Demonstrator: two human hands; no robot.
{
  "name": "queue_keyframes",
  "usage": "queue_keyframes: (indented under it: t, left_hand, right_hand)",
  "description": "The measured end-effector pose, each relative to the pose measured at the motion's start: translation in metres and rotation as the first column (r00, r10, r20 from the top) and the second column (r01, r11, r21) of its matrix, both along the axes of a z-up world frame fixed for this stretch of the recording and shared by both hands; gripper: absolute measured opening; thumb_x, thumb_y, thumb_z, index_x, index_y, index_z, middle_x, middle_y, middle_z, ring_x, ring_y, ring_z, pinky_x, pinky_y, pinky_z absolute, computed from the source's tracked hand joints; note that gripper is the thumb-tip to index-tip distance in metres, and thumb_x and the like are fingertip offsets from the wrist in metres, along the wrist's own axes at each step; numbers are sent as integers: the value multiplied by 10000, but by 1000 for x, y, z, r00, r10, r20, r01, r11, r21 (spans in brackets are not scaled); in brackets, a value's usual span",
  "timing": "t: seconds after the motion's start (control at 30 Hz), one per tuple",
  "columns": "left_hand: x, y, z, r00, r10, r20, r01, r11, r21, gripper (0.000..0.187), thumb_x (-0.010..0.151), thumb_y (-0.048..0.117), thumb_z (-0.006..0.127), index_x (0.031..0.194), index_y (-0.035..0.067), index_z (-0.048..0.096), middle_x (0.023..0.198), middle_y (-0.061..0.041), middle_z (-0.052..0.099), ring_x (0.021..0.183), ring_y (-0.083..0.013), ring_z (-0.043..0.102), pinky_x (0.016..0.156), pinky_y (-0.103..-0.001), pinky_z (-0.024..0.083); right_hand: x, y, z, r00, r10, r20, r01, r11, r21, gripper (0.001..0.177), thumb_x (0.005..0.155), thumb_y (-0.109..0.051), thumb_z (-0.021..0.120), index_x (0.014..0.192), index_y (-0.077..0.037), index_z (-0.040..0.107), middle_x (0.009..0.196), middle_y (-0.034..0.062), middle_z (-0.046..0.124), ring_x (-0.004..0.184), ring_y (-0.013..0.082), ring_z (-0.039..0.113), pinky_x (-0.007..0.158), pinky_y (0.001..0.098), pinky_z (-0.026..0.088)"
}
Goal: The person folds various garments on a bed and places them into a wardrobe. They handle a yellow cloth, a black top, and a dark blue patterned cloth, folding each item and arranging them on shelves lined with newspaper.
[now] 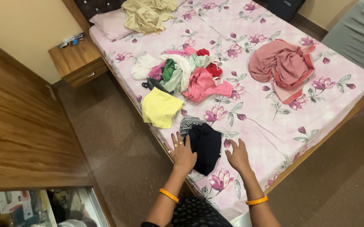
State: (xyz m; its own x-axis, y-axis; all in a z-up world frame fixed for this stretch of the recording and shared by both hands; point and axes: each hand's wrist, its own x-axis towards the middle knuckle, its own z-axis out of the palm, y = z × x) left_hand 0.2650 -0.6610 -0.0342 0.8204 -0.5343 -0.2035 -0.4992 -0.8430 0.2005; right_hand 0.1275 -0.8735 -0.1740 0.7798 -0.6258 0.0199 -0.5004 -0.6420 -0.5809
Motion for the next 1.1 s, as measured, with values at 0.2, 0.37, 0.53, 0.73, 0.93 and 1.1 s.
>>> queue_keyframes:
  t: [0.2, 0.37, 0.53, 0.73, 0.93, 1.1]
  left_hand:
    - [20, 8, -12, 999, -28, -40, 29, 999, 40, 871, 816, 405, 779, 1545, 139, 385, 1653, -242, 169, 1548, -441, 55, 1188, -705, 35]
    - [51, 6, -9, 997, -49, -53, 54, 995, 89, 879, 829, 415, 767, 1558, 138, 363, 1663, -237, 157, 1552, -431, 55, 1186, -720, 28]
    - [80, 3, -13, 998, -57, -38, 60, 996, 70, 876, 827, 402, 764, 1558, 143, 357, 1665, -241, 142, 1555, -427, 43, 1188, -718, 11]
    - [99, -7, -20, 995, -75, -71, 78, 996, 47, 873, 823, 381, 761, 1560, 146, 356, 1667, -232, 131, 1562, -420, 32, 1182, -712, -3]
    - [95, -18, -20, 990, -92, -103, 100, 992, 72, 839, 832, 371, 751, 1550, 144, 381, 1670, -225, 151, 1565, -416, 48, 1197, -706, -11]
    - [83, -25, -21, 991, -109, -79, 116, 990, 85, 860, 819, 370, 759, 1553, 130, 381, 1666, -230, 161, 1557, -419, 64, 1192, -698, -3]
  right_hand:
    - [12, 4, -1, 998, -10, -61, 18, 991, 135, 642, 848, -328, 748, 1426, -128, 553, 1554, 343, 335, 1448, 476, 342, 1175, 467, 352]
    - [43, 6, 14, 996, -31, -79, 46, 981, 190, 658, 841, -343, 742, 1437, -144, 547, 1568, 322, 325, 1443, 453, 358, 1160, 460, 366]
    - [73, 12, 27, 997, -21, -71, 33, 984, 174, 639, 849, -338, 744, 1432, -149, 560, 1564, 309, 333, 1471, 451, 322, 1174, 460, 345]
    - [99, 13, 31, 997, 14, -80, 1, 983, 184, 655, 849, -335, 749, 1440, -142, 545, 1570, 299, 334, 1464, 442, 336, 1179, 461, 343]
    - [93, 11, 39, 993, 38, -114, -11, 973, 230, 661, 845, -335, 752, 1445, -152, 541, 1575, 280, 341, 1468, 426, 342, 1181, 450, 350]
    - [84, 1, 33, 988, 59, -139, -21, 966, 258, 653, 848, -336, 746, 1444, -170, 539, 1587, 272, 326, 1470, 423, 339, 1165, 448, 366]
